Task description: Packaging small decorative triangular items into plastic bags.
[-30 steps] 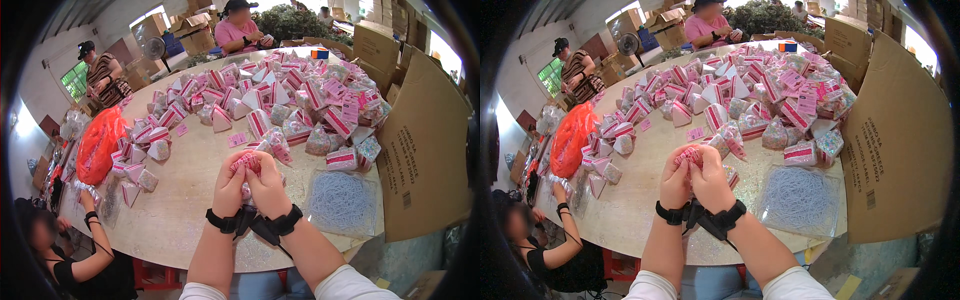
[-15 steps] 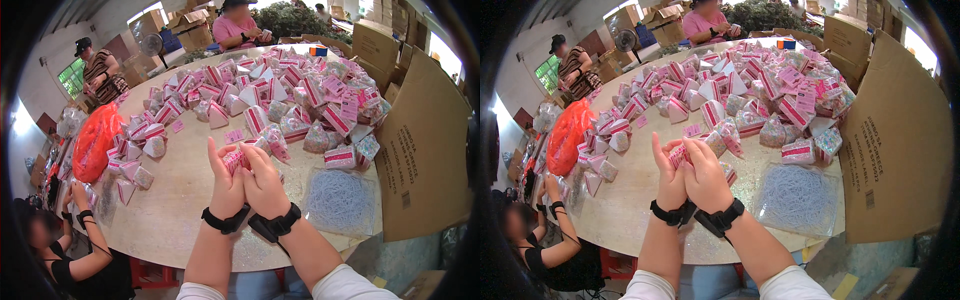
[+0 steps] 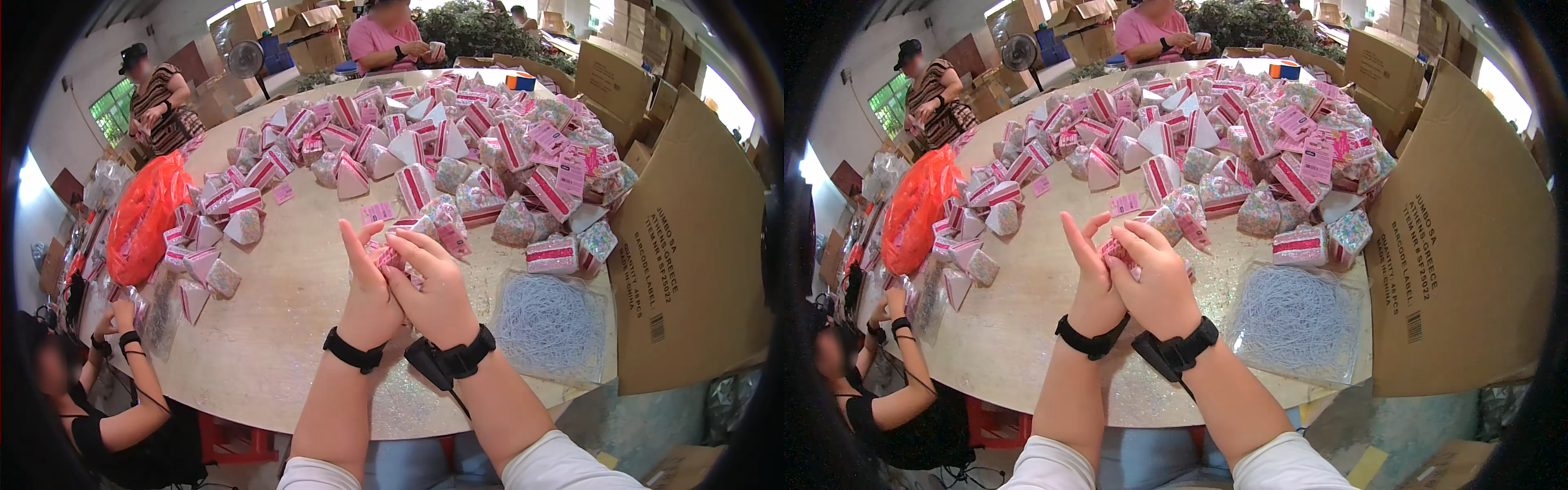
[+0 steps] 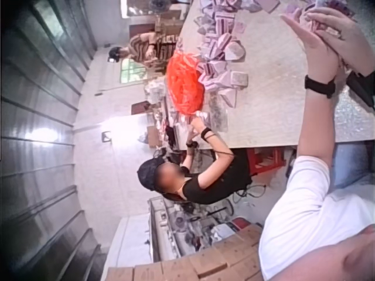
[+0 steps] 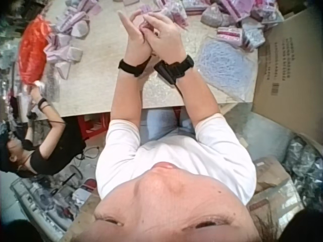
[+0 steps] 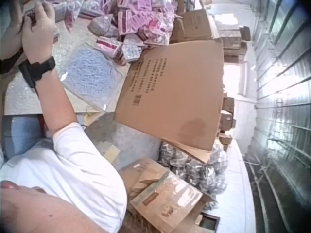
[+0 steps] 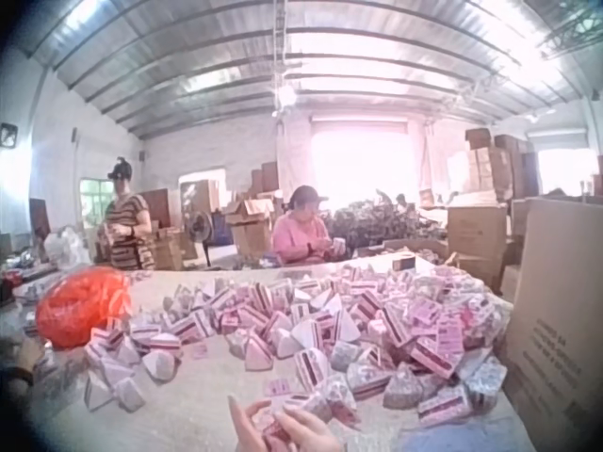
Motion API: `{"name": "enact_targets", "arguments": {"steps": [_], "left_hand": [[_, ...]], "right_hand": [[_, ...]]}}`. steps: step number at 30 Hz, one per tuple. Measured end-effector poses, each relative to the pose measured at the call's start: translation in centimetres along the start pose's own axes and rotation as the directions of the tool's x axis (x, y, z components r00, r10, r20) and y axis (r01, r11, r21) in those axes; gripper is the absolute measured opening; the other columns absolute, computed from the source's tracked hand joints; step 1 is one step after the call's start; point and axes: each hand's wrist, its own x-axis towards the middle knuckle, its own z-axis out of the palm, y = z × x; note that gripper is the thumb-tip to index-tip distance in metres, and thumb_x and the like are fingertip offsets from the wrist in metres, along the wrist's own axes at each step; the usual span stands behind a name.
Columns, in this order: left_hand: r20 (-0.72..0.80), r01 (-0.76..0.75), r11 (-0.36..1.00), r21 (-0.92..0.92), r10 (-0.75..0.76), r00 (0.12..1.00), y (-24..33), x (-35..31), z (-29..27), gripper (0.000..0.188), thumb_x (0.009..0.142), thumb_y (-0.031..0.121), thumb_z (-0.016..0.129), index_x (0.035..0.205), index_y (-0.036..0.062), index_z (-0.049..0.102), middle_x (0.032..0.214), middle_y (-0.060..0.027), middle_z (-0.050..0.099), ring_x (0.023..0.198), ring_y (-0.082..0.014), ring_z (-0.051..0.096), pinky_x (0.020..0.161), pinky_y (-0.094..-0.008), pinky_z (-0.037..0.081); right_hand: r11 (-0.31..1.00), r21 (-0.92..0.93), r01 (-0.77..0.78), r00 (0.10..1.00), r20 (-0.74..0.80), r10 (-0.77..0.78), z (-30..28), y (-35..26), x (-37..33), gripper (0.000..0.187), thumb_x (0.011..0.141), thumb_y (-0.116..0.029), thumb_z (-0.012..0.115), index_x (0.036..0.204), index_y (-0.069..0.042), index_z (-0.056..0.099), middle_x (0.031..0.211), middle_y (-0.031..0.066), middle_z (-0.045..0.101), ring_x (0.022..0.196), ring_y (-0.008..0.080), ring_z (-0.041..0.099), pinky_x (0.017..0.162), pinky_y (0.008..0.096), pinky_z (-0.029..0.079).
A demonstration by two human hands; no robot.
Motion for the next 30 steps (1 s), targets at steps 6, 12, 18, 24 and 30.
{"name": "enact_targets", "arguments": {"steps": [6, 12, 18, 24, 30], "left_hand": [[0.056, -0.008, 0.999, 0.048, 0.005, 0.998, 1.0, 0.2, -0.2, 0.106, 0.078, -0.003, 0.061, 0.139, 0.0031, -0.026, 0.132, -0.0244, 0.032, 0.09, -0.0227, 0.058, 0.077, -0.0333, 0.049], [0.076, 0.024, 0.999, -0.046, -0.02, 0.997, 0.9, 0.1, 0.3, 0.096, 0.083, -0.006, 0.053, 0.14, 0.0043, -0.024, 0.133, -0.0249, 0.031, 0.094, -0.0255, 0.058, 0.079, -0.0355, 0.049], [0.083, -0.018, 0.999, 0.045, 0.014, 0.996, 0.6, 0.0, 0.2, 0.098, 0.082, -0.005, 0.054, 0.139, 0.0034, -0.025, 0.133, -0.0269, 0.03, 0.094, -0.0273, 0.058, 0.082, -0.0372, 0.048], [0.077, -0.004, 0.999, 0.034, 0.002, 0.997, 0.6, 0.0, 0.0, 0.103, 0.079, -0.004, 0.058, 0.138, 0.002, -0.027, 0.132, -0.0266, 0.032, 0.097, -0.026, 0.058, 0.082, -0.0361, 0.048], [0.0, 0.126, 0.965, -0.231, -0.129, 0.992, 0.4, -0.2, 1.0, 0.104, 0.08, -0.003, 0.058, 0.14, 0.0108, -0.026, 0.13, -0.0228, 0.035, 0.101, -0.023, 0.054, 0.086, -0.034, 0.047]], "right_hand": [[0.995, 0.07, -0.073, 0.997, 0.015, 0.072, -0.4, -0.2, 0.2, 0.034, 0.077, -0.008, 0.064, 0.109, 0.001, 0.062, 0.118, 0.0215, 0.056, 0.104, 0.0318, 0.059, 0.088, 0.0347, 0.048], [0.996, 0.062, -0.058, 0.997, -0.039, 0.061, -0.2, -0.1, 0.2, 0.028, 0.079, -0.009, 0.061, 0.105, 0.0, 0.064, 0.118, 0.0215, 0.056, 0.103, 0.0305, 0.06, 0.085, 0.0336, 0.049], [0.998, 0.019, -0.059, 0.998, 0.009, 0.058, -0.2, -0.2, 0.1, 0.026, 0.08, -0.007, 0.059, 0.105, -0.001, 0.065, 0.116, 0.0207, 0.057, 0.103, 0.031, 0.06, 0.084, 0.0341, 0.05], [1.0, 0.004, -0.006, 0.999, 0.041, 0.005, -0.3, -0.2, 0.2, 0.023, 0.081, -0.007, 0.06, 0.103, 0.0, 0.063, 0.116, 0.0202, 0.056, 0.102, 0.0328, 0.059, 0.086, 0.0352, 0.048], [0.998, 0.014, 0.061, 0.998, -0.001, -0.061, -0.3, -0.5, 0.3, 0.02, 0.08, -0.004, 0.06, 0.099, 0.002, 0.059, 0.111, 0.0185, 0.056, 0.099, 0.0333, 0.059, 0.084, 0.0362, 0.048]]}}
